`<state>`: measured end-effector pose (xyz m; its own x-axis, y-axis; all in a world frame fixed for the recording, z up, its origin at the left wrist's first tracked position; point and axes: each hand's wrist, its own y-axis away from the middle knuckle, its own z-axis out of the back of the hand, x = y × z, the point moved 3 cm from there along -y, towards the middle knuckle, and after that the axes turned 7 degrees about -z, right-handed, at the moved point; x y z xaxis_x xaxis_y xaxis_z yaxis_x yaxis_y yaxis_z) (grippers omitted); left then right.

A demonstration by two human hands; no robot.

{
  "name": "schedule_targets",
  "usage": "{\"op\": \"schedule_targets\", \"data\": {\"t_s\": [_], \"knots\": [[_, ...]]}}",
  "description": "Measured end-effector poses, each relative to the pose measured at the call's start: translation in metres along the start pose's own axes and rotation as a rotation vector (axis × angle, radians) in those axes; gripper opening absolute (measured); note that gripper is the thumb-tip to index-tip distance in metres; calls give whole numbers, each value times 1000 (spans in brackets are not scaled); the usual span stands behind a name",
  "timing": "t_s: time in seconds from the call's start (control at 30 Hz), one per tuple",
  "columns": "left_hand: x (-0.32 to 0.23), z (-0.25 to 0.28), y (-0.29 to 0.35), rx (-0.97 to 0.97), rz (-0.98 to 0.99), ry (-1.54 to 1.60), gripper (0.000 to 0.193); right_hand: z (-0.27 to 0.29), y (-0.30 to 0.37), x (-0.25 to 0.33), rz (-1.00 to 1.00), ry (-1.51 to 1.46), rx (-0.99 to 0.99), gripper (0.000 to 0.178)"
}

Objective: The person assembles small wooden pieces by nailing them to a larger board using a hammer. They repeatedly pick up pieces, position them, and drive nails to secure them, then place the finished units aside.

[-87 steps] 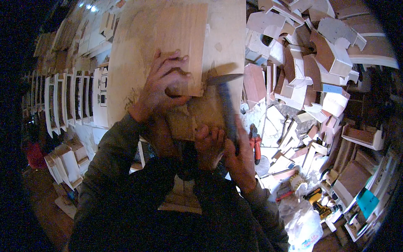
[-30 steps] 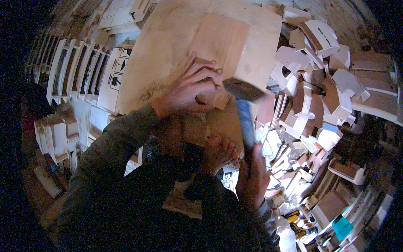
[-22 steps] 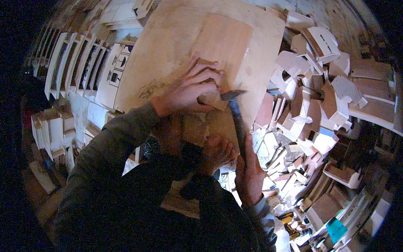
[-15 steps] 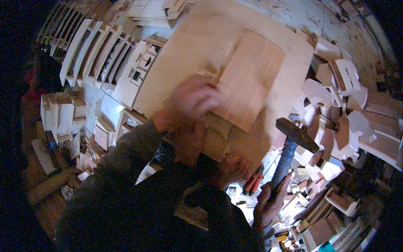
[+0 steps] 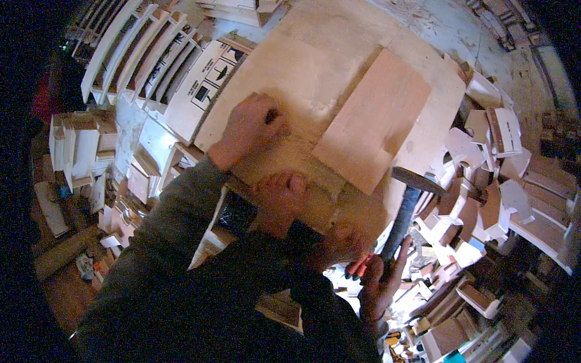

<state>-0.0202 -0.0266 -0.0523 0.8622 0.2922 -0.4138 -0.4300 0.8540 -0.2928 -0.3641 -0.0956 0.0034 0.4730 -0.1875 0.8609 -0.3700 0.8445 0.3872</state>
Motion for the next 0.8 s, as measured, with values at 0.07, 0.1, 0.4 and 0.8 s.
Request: {"op": "schedule_targets", "data": {"t_s": [0.07, 0.1, 0.4, 0.8], "knots": [[9, 4, 5, 5, 243, 383, 11, -1, -4, 10, -24, 164, 52, 60], [12, 3, 9, -4, 384, 557, 9, -4, -7, 13, -47, 167, 84, 60], [-24, -9, 8, -73, 231, 892, 13, -30, -16, 20, 11, 433, 201, 62], [-20, -5, -19, -261, -79, 834, 6, -31, -17, 16, -26, 504, 173, 58]]}}
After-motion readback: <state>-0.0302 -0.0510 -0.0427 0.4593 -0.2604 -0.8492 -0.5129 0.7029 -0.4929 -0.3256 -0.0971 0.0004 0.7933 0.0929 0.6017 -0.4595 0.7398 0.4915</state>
